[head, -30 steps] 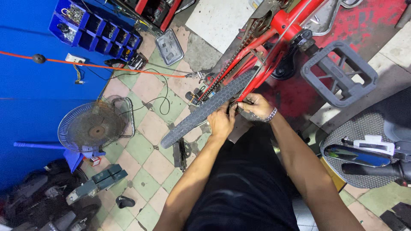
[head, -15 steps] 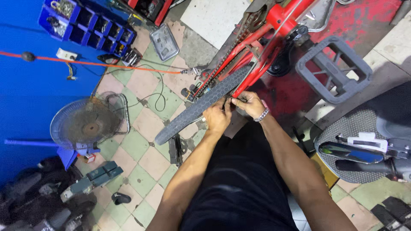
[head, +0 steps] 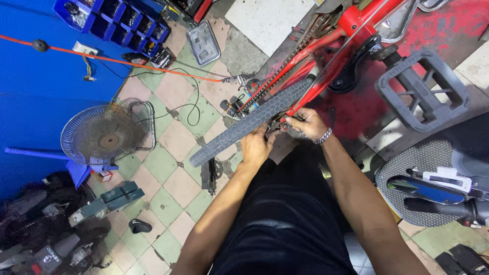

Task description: The person repairs a bicycle, using a screwdriver and pliers to adjust the spokes and brake assembly of a rear wheel while working on the workshop floor.

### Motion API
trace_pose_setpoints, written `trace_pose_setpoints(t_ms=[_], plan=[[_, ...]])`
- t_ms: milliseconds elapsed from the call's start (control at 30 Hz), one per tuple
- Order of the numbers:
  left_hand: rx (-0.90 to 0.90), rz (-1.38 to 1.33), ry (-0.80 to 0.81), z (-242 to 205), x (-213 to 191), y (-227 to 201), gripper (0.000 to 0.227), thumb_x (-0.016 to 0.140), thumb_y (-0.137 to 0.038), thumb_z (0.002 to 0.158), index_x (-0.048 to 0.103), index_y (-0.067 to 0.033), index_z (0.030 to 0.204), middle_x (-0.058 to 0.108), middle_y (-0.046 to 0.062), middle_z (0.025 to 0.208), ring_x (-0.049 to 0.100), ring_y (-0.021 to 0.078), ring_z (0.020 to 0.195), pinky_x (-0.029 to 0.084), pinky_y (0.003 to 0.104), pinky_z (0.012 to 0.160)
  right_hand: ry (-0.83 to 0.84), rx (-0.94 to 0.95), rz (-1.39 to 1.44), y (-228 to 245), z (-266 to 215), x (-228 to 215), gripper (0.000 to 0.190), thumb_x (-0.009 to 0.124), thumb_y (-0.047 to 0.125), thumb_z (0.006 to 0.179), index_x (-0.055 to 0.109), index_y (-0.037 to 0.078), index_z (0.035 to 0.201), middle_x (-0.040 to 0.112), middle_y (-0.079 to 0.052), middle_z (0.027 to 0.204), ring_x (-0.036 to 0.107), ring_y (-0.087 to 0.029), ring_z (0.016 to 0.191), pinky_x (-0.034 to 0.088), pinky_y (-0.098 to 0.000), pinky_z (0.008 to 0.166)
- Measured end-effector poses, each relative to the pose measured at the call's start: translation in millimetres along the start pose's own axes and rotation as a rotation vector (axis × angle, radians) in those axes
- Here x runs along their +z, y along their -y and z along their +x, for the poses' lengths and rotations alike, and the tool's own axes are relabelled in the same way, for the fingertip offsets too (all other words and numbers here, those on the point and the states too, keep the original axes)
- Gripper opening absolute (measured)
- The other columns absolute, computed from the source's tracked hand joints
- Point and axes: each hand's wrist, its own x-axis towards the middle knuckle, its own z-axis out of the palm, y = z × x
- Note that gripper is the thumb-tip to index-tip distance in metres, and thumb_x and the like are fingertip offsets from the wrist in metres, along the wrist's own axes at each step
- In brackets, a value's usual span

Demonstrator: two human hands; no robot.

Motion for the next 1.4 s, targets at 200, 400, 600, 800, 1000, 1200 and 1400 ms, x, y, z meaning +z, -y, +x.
trace_pose_setpoints(t_ms=[200,400,600,800,1000,1200,1400], plan=[[0.056,0.035,-0.045,5.3,8.7,-3.8,0.034,0.076,-0.025,0.087,0.074,-0.0100,0.117,0.077,0.014,0.108,0.071,0.0344,0.097,0.053,0.044,0.091,0.013,-0.023,0.019,-6.0,3.2,-2.7,0.021,0.073,0.010,0.096,0.071,0.003,0.116,0.070,0.002,0.090,0.053,-0.003,0.066,0.044,-0.0213,0.057],[0.010,-0.049,-0.143,-2.0,10.0,-5.0,0.032,0.070,-0.024,0.092,0.073,-0.0059,0.117,0.076,0.017,0.106,0.072,0.0361,0.095,0.055,0.045,0.085,0.050,-0.046,-0.071,-2.5,-0.1,-6.8,0.023,0.071,0.009,0.097,0.070,0.003,0.120,0.072,0.000,0.096,0.059,-0.005,0.078,0.049,-0.0235,0.068],[-0.235,-0.412,-0.092,-3.7,20.7,3.0,0.025,0.073,-0.027,0.097,0.076,-0.0047,0.109,0.075,0.012,0.082,0.070,0.0230,0.071,0.054,0.037,0.070,0.158,-0.084,-0.185,10.7,1.5,-4.1,0.023,0.070,0.008,0.097,0.069,0.002,0.119,0.075,-0.003,0.108,0.069,-0.012,0.100,0.056,-0.0307,0.091],[-0.460,-0.750,-0.067,-2.5,31.9,4.2,0.025,0.076,-0.018,0.094,0.077,-0.0053,0.115,0.057,-0.004,0.065,0.047,0.0064,0.058,0.040,0.026,0.054,0.249,-0.079,-0.266,18.5,6.6,-3.7,0.022,0.069,0.013,0.098,0.069,0.002,0.117,0.075,-0.004,0.107,0.069,-0.014,0.100,0.055,-0.0331,0.094],[-0.374,-0.737,-0.109,-5.9,30.9,1.8,0.026,0.074,-0.018,0.096,0.075,-0.0064,0.119,0.059,-0.005,0.069,0.049,0.0047,0.063,0.043,0.024,0.059,0.254,-0.027,-0.405,24.7,9.5,-5.5,0.023,0.070,0.020,0.098,0.072,0.005,0.114,0.077,-0.003,0.102,0.070,-0.012,0.096,0.055,-0.0317,0.090],[-0.421,-0.753,-0.122,-10.2,34.5,3.1,0.020,0.074,-0.018,0.099,0.075,-0.0007,0.110,0.068,-0.002,0.076,0.053,0.0060,0.066,0.046,0.025,0.063,0.222,0.024,-0.476,26.3,8.8,-7.3,0.025,0.072,0.021,0.097,0.074,0.005,0.115,0.077,-0.003,0.098,0.068,-0.011,0.092,0.055,-0.0312,0.086],[-0.389,-0.857,-0.129,-7.6,35.7,-1.7,0.024,0.068,-0.015,0.099,0.071,-0.0008,0.119,0.078,0.003,0.092,0.069,0.0069,0.082,0.055,0.025,0.079,0.268,0.033,-0.331,21.9,13.0,-9.4,0.025,0.073,0.018,0.095,0.072,0.005,0.117,0.076,-0.002,0.103,0.069,-0.010,0.096,0.055,-0.0301,0.088]])
